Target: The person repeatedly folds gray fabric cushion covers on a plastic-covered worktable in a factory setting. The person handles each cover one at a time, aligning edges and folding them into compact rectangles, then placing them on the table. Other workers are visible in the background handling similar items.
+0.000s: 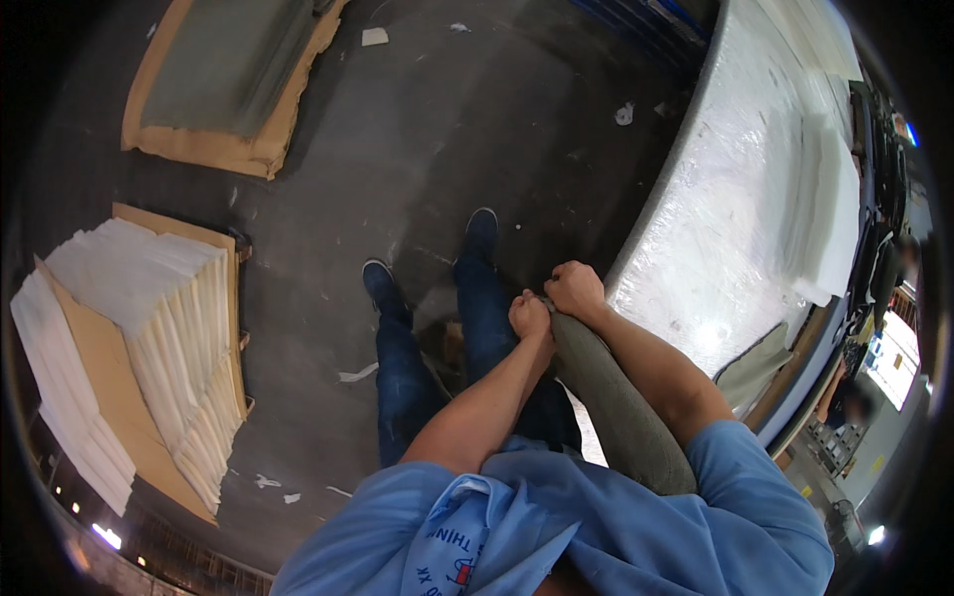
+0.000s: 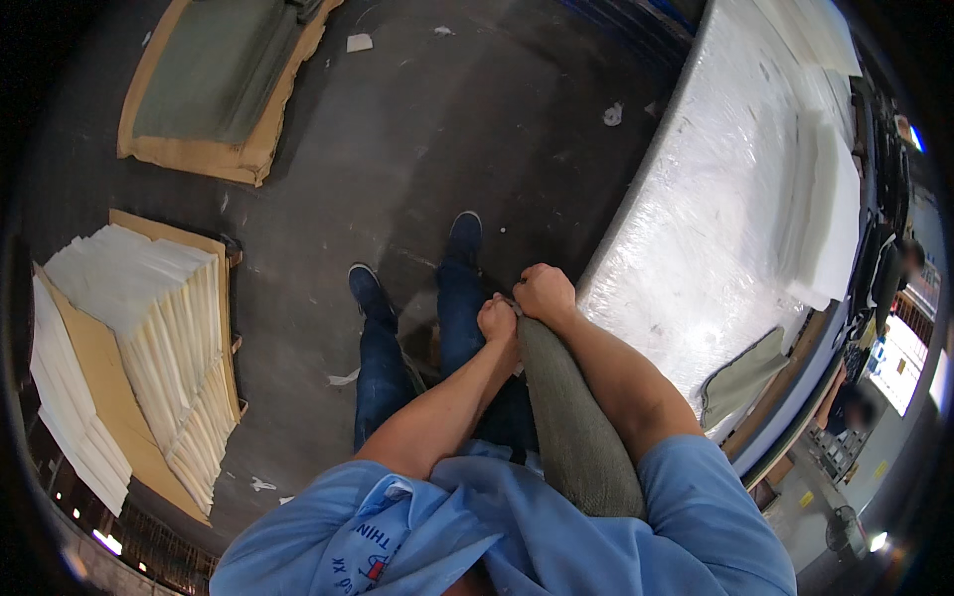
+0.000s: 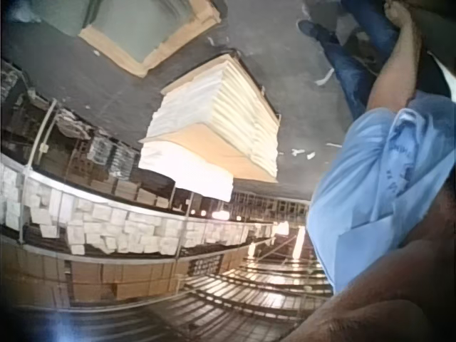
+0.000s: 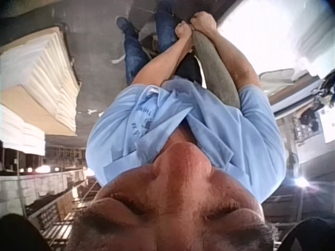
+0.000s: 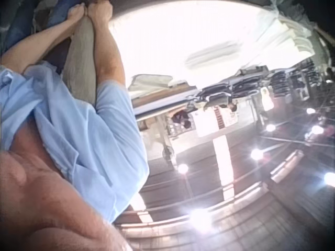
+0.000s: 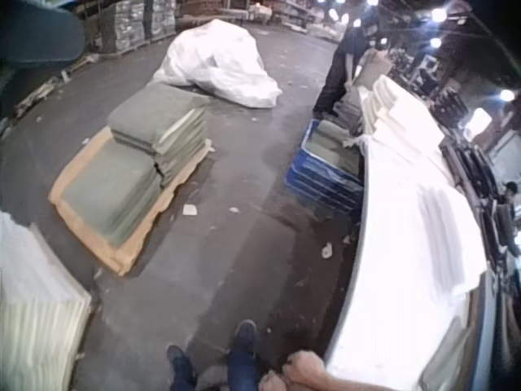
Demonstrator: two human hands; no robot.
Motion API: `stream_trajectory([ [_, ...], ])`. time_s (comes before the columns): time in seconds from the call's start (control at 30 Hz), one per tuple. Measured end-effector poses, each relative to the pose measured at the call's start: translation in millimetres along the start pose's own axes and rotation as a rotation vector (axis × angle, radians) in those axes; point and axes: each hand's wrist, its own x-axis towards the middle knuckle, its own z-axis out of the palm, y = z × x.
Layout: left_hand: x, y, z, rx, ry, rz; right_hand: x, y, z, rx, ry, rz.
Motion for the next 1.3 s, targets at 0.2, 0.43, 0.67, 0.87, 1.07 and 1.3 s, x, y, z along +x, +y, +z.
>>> stream_trajectory([
  [0.2,15,-14,-2,0.180,0.046,0.216,10,9,11,-0.074,0.056,-0.241],
  [0.43,51,-25,-8,0.843,0.031,0.132,20,3,13,-0.061,0.059,-0.217],
  [0.67,11,13,-2,0.435,-0.006,-0.149,6,5,20,-0.034,0.185,-0.177],
  [0.87,16,-25,-29,0.452,-0.120,-0.033,-30,-8,17,-0.117,0.157,-0.256],
  [1.07,26,-47,-24,0.500,-0.100,0.028,-30,-9,21,-0.149,0.104,-0.163],
  [1.3,11,-21,-14,0.015,-0.099,-0.422,-18,4,32,-0.114,0.144,-0.123],
])
